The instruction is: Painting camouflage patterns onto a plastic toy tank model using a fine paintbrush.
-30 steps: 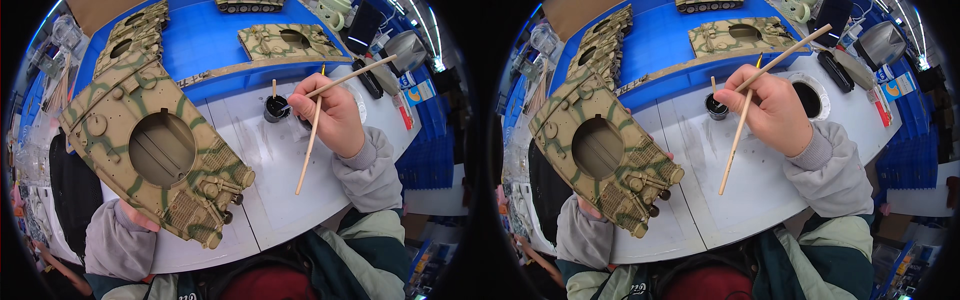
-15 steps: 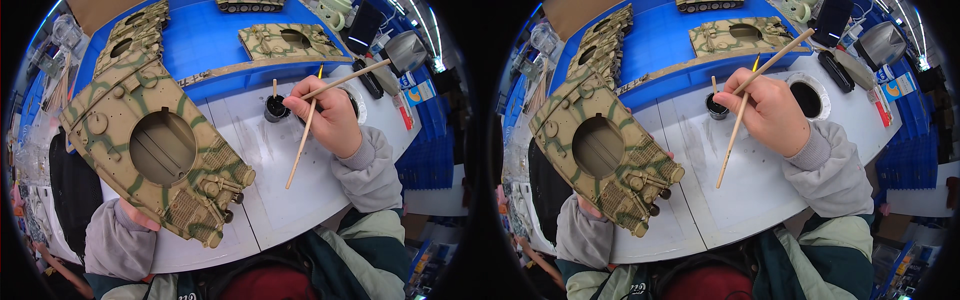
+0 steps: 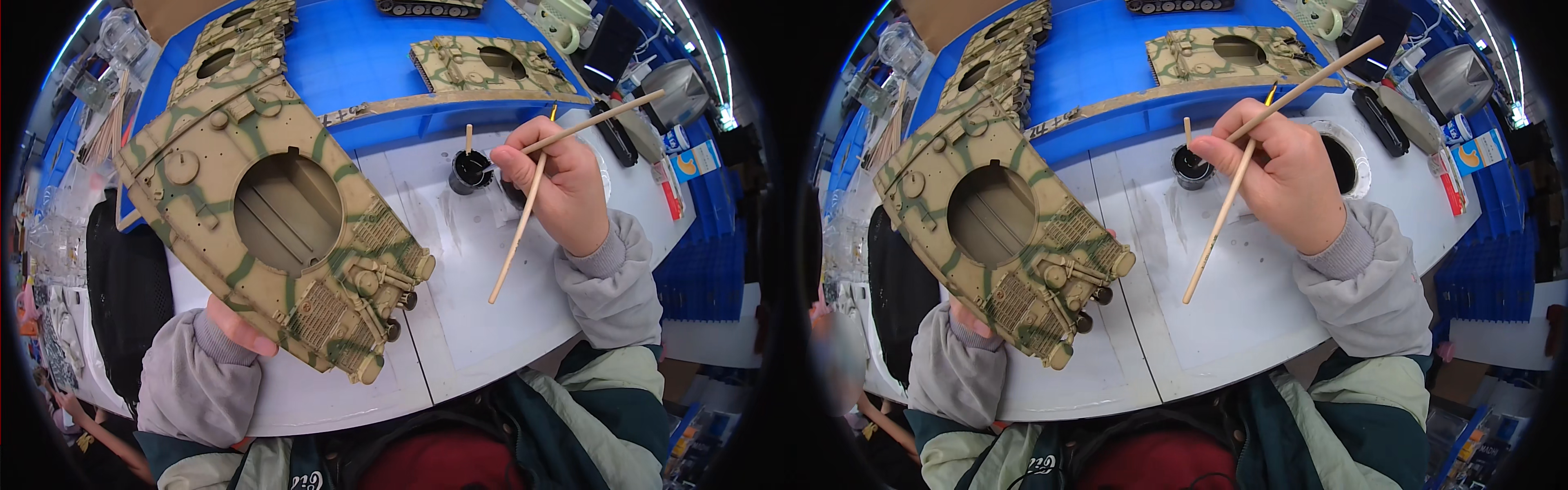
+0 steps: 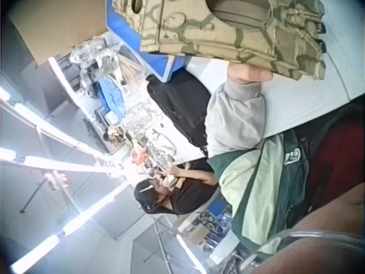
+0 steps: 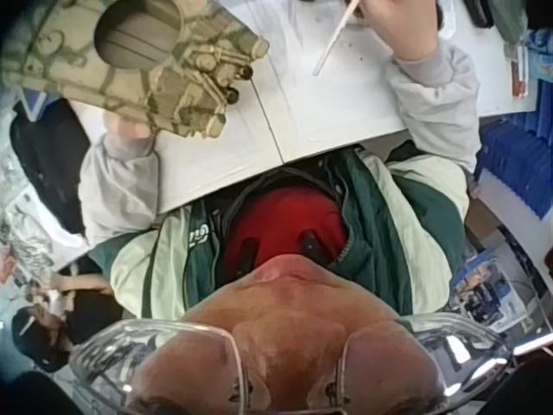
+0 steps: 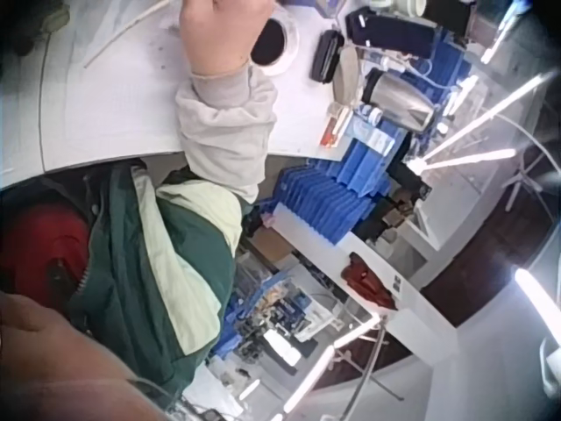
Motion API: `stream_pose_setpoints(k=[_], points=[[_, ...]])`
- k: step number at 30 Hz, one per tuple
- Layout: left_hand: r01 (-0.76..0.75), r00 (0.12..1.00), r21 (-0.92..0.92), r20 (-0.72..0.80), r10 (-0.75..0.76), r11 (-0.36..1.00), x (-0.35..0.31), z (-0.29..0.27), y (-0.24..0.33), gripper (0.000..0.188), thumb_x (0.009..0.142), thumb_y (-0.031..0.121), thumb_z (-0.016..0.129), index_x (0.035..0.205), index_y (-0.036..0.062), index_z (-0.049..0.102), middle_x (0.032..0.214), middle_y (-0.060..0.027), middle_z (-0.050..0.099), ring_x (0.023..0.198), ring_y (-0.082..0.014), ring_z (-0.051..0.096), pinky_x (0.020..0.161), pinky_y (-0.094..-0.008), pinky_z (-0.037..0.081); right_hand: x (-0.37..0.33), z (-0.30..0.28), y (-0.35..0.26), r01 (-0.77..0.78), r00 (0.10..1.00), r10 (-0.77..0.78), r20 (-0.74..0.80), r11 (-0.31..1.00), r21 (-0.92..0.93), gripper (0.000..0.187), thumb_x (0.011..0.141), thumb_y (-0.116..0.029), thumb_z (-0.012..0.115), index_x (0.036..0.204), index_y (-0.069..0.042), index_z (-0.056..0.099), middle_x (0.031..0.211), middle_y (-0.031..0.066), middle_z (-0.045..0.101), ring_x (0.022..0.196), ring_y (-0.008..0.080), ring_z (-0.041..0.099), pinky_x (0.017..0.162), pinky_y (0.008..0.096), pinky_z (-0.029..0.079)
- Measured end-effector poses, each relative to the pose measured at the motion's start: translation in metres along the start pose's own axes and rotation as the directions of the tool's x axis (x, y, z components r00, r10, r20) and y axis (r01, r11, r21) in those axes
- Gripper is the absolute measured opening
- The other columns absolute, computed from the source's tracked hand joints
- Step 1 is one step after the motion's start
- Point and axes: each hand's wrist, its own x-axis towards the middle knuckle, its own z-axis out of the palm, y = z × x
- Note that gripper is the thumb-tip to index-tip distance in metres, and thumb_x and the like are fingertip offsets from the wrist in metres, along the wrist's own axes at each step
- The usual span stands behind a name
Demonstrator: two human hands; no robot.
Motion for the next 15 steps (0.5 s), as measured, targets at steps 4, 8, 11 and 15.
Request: stream_pose_setpoints(k=[4, 8, 11, 15], points=[[-0.080, 0.963, 0.209, 0.270, 0.022, 0.975, 0.016, 0.009, 0.004, 0.078, 0.051, -0.013, 0.073, 0.124, -0.0021, 0.048, 0.121, -0.0135, 0.055, 0.111, -0.0258, 0.052, 0.093, -0.0360, 0.042, -0.003, 0.000, -0.014, 0.045, 0.997, -0.027, -0.075, 0.968, 0.248, 0.016, 0.083, -0.015, 0.067, 0.079, -0.003, 0.058, 0.059, -0.0012, 0.053, 0.051, 0.0035, 0.045, 0.045, 0.0189, 0.034], [0.104, 0.983, 0.004, 0.155, -0.103, 0.995, 0.023, 0.008, -0.003, 0.072, 0.056, -0.010, 0.070, 0.124, -0.0020, 0.047, 0.122, -0.0128, 0.055, 0.112, -0.0264, 0.052, 0.094, -0.0358, 0.042, -0.008, 0.005, -0.038, 0.172, 0.984, -0.135, -0.114, 0.869, 0.463, 0.013, 0.081, -0.006, 0.067, 0.081, -0.001, 0.055, 0.066, 0.0052, 0.059, 0.058, 0.0079, 0.054, 0.050, 0.0191, 0.042], [0.112, 0.993, -0.061, 0.049, -0.109, 0.992, 0.024, 0.011, -0.003, 0.072, 0.055, -0.010, 0.067, 0.123, -0.0021, 0.048, 0.122, -0.0137, 0.055, 0.114, -0.0274, 0.051, 0.095, -0.0370, 0.041, -0.018, 0.013, -0.055, 0.192, 0.978, -0.202, -0.046, 0.797, 0.573, 0.013, 0.082, -0.001, 0.064, 0.082, 0.001, 0.051, 0.072, 0.0103, 0.061, 0.070, 0.0156, 0.062, 0.060, 0.0240, 0.050], [0.104, 0.993, -0.088, 0.059, -0.100, 0.991, 0.023, 0.001, -0.009, 0.084, 0.051, -0.006, 0.065, 0.130, -0.0058, 0.036, 0.129, -0.0217, 0.046, 0.119, -0.0359, 0.045, 0.101, -0.0481, 0.035, -0.030, 0.032, -0.073, 0.263, 0.948, -0.318, -0.020, 0.743, 0.615, 0.014, 0.091, -0.011, 0.052, 0.086, -0.002, 0.043, 0.068, 0.0095, 0.053, 0.062, 0.0158, 0.056, 0.078, 0.0493, 0.051]])
